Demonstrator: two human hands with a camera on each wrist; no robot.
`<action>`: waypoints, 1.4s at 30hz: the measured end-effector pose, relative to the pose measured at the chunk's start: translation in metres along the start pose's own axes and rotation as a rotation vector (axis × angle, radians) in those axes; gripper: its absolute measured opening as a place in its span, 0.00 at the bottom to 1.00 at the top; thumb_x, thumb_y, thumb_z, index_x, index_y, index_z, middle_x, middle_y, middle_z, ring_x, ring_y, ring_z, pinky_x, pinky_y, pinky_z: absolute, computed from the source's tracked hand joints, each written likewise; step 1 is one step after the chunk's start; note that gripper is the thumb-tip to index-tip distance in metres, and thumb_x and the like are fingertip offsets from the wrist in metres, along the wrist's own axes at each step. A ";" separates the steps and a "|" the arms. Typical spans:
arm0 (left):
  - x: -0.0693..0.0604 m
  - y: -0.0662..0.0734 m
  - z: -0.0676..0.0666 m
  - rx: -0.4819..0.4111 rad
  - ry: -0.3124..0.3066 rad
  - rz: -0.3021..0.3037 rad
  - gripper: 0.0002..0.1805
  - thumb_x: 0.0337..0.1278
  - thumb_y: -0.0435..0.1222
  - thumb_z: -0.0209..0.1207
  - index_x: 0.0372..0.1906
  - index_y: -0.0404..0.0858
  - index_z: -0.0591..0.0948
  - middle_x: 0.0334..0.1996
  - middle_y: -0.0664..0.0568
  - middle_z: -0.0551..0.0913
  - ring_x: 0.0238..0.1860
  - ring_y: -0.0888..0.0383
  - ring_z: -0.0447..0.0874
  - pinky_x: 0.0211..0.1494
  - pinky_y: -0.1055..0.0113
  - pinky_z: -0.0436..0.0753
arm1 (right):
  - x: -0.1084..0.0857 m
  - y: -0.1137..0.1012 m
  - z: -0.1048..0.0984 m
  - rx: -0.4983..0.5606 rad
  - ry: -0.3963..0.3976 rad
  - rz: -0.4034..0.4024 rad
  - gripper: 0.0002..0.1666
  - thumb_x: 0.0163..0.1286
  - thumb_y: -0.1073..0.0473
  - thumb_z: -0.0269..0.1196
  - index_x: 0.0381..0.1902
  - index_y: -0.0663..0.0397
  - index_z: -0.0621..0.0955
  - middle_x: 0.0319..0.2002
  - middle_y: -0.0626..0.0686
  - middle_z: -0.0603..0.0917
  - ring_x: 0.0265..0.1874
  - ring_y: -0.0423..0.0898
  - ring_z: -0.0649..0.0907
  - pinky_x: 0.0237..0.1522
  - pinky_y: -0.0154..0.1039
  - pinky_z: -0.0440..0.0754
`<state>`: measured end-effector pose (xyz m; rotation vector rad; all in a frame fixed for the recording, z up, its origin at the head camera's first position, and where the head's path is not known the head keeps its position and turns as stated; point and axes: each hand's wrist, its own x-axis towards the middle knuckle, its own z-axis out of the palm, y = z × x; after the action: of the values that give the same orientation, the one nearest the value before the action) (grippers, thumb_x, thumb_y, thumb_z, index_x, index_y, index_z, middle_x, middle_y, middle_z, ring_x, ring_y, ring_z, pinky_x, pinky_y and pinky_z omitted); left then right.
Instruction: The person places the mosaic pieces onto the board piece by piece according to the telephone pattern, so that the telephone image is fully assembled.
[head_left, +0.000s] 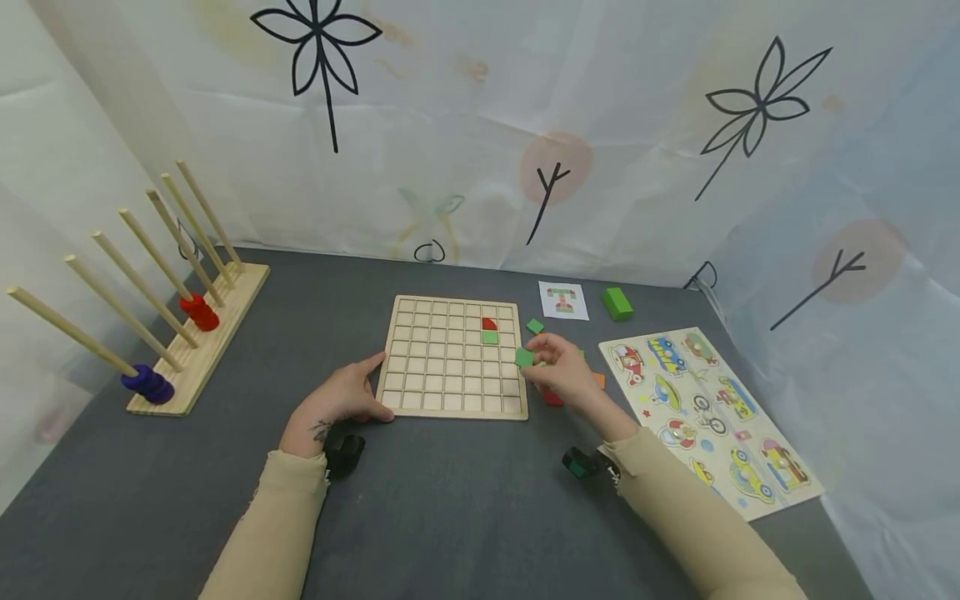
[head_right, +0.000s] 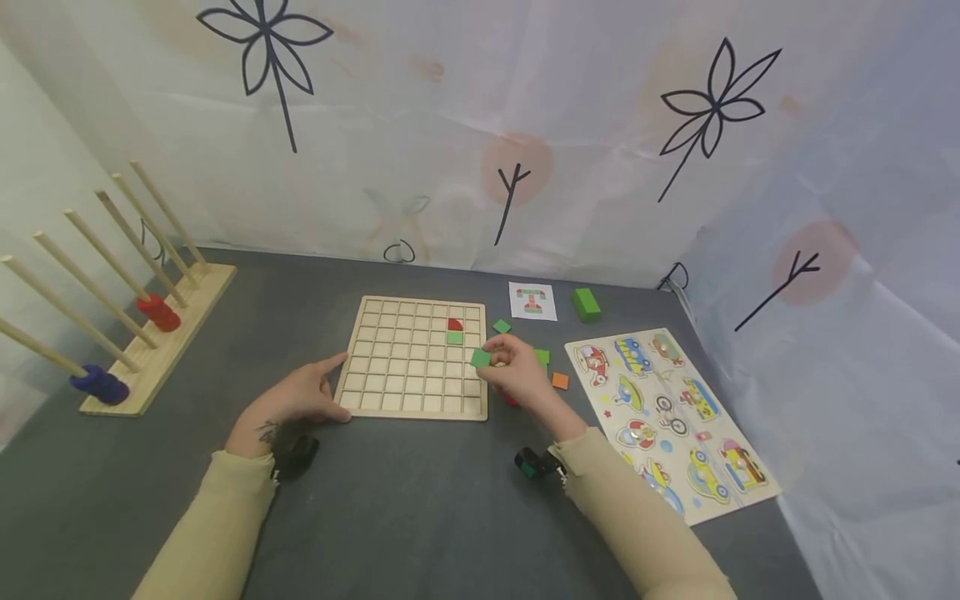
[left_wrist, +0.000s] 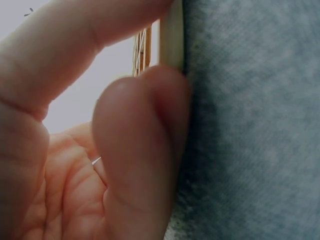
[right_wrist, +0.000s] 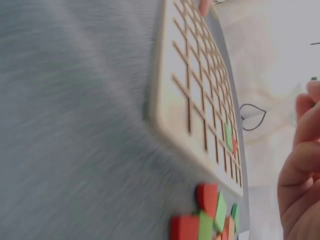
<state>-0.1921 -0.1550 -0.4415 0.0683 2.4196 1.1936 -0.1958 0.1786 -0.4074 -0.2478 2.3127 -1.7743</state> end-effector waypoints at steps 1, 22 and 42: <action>0.000 0.000 0.000 -0.001 0.000 0.000 0.60 0.31 0.29 0.73 0.73 0.37 0.49 0.14 0.51 0.71 0.14 0.59 0.66 0.21 0.65 0.70 | 0.005 -0.002 0.003 0.023 0.011 -0.005 0.19 0.56 0.73 0.60 0.47 0.66 0.72 0.21 0.48 0.74 0.12 0.40 0.68 0.18 0.35 0.64; -0.003 0.002 -0.001 0.042 0.004 0.018 0.58 0.32 0.31 0.72 0.72 0.36 0.50 0.14 0.51 0.72 0.14 0.59 0.67 0.22 0.65 0.70 | 0.106 -0.011 0.031 -0.234 0.102 0.073 0.21 0.59 0.62 0.65 0.50 0.60 0.76 0.38 0.58 0.82 0.35 0.56 0.81 0.36 0.43 0.78; -0.004 0.000 -0.001 0.047 0.004 0.036 0.58 0.34 0.32 0.72 0.73 0.38 0.50 0.14 0.51 0.72 0.14 0.58 0.67 0.22 0.64 0.71 | 0.120 0.002 0.042 -0.517 0.083 0.128 0.21 0.58 0.58 0.67 0.51 0.54 0.81 0.53 0.56 0.78 0.46 0.52 0.79 0.43 0.44 0.76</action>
<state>-0.1887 -0.1563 -0.4395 0.1242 2.4598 1.1530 -0.3004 0.1089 -0.4282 -0.1022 2.7418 -1.1222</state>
